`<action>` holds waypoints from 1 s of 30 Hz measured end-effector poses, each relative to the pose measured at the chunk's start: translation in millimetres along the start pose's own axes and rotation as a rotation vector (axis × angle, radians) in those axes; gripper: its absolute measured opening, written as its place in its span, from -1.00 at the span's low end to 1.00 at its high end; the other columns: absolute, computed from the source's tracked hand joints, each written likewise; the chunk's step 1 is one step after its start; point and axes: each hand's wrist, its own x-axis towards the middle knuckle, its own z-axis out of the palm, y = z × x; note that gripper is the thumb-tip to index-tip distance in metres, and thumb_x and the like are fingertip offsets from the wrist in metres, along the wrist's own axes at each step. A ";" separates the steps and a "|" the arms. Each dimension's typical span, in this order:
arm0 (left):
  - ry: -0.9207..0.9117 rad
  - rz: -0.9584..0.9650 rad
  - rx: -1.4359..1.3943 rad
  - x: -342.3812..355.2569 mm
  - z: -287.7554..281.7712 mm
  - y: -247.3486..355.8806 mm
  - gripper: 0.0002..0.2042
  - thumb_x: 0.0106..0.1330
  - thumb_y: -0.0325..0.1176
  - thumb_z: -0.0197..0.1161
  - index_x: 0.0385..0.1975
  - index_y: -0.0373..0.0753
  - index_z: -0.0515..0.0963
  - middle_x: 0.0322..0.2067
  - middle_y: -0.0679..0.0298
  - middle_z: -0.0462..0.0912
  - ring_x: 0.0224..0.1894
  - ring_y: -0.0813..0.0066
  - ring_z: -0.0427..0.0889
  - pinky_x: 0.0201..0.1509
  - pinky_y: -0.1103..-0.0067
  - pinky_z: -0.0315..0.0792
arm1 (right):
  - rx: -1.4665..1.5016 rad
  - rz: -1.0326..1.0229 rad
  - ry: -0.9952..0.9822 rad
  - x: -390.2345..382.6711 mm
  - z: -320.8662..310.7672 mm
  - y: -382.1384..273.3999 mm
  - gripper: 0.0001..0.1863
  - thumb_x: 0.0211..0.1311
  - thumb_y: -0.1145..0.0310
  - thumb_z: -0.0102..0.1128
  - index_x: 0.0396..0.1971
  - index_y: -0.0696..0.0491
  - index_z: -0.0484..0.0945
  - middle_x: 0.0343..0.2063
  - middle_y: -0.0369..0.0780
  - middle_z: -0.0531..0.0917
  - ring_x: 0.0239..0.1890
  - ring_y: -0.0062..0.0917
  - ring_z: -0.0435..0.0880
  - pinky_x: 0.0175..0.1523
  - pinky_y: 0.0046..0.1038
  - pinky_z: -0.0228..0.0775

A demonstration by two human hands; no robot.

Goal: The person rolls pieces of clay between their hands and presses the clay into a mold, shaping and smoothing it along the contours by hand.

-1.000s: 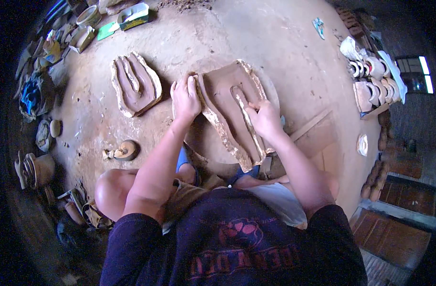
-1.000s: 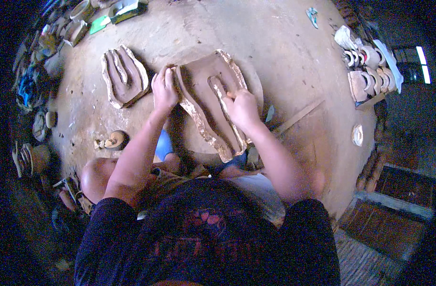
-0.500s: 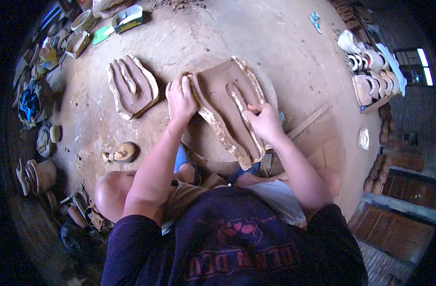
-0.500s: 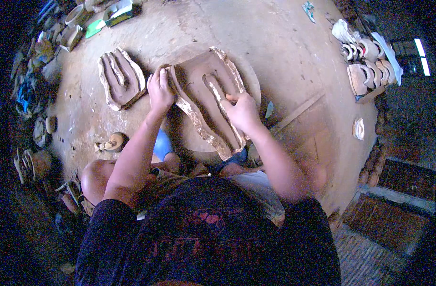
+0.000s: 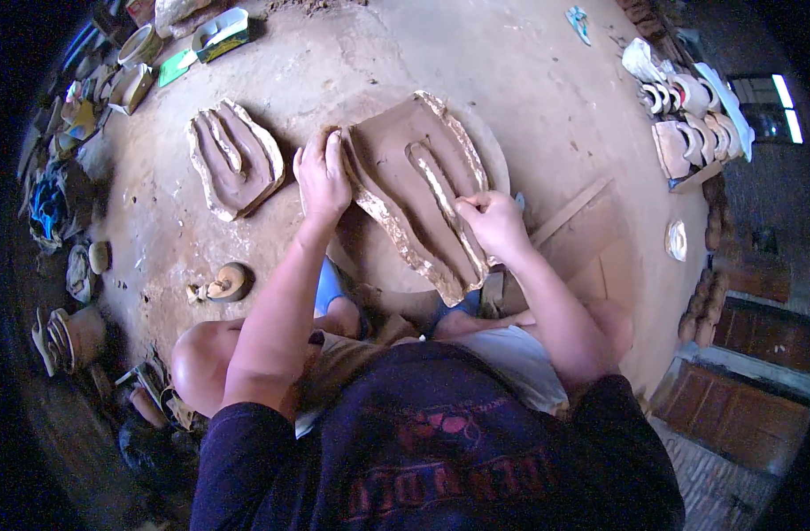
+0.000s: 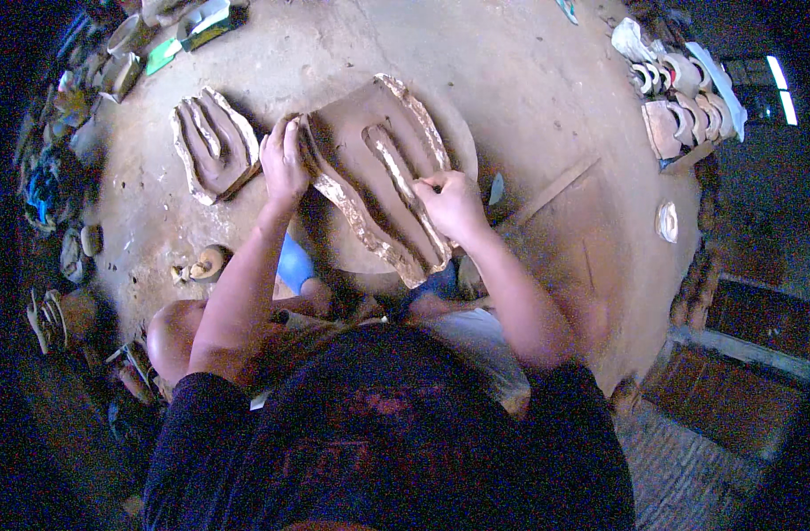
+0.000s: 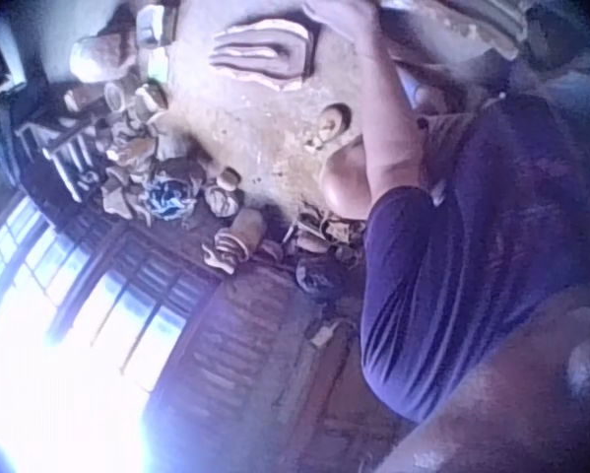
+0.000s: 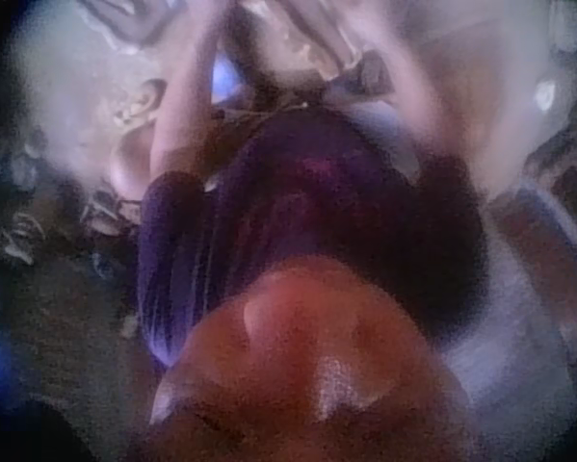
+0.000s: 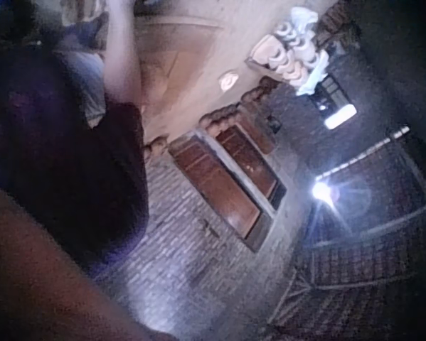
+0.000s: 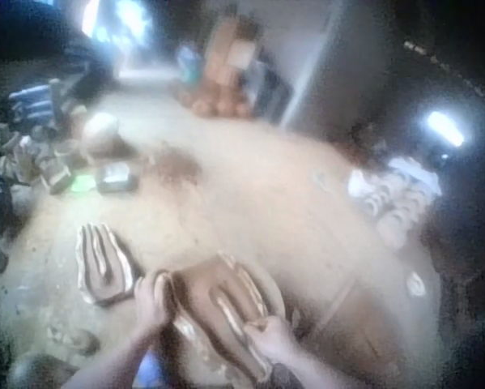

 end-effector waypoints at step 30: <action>0.037 -0.038 -0.028 -1.4 4.5 -15.2 -0.62 0.59 -0.16 -0.08 0.03 -0.26 0.63 -0.01 -0.04 0.70 0.09 -0.05 0.61 0.43 0.14 0.21 | -0.322 -0.134 0.153 -47.7 -1.1 17.1 -0.65 0.15 0.13 0.46 -0.26 0.12 0.80 -0.29 0.02 0.77 -0.21 -0.08 0.79 -0.03 -0.15 0.63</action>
